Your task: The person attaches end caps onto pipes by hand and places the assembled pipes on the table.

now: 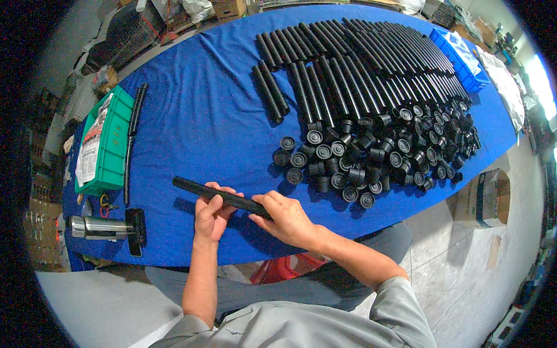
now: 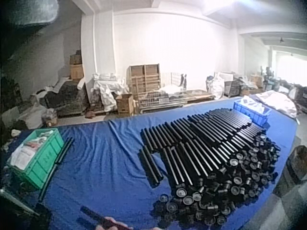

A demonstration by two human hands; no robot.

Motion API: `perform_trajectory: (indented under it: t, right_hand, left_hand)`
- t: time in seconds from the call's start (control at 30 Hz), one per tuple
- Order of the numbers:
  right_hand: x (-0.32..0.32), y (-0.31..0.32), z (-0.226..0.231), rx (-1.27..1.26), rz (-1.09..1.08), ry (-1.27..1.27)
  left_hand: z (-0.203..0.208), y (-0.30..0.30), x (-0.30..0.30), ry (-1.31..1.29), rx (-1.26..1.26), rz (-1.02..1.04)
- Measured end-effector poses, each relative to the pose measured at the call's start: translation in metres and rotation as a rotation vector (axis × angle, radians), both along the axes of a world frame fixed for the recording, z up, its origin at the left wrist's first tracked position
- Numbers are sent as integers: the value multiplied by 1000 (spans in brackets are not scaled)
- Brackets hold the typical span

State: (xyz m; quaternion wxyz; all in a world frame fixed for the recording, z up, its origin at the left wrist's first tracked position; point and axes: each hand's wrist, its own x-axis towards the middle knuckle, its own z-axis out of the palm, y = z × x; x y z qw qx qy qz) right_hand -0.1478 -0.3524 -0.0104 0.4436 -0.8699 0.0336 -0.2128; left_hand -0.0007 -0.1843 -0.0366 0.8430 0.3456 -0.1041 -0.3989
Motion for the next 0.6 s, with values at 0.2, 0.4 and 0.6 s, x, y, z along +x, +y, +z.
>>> perform_trajectory:
  t: [0.2, 0.4, 0.6]
  right_hand:
    - [-1, -1, 9, 490, 22, 328]
    - [-1, -4, 4, 141, 56, 58]
    - [-2, -2, -2, 53, 4, -3]
  left_hand:
    - [1, 0, 0, -7, -14, -14]
    - [4, 0, 0, 12, -20, -15]
    - [0, -2, 1, -31, 40, 0]
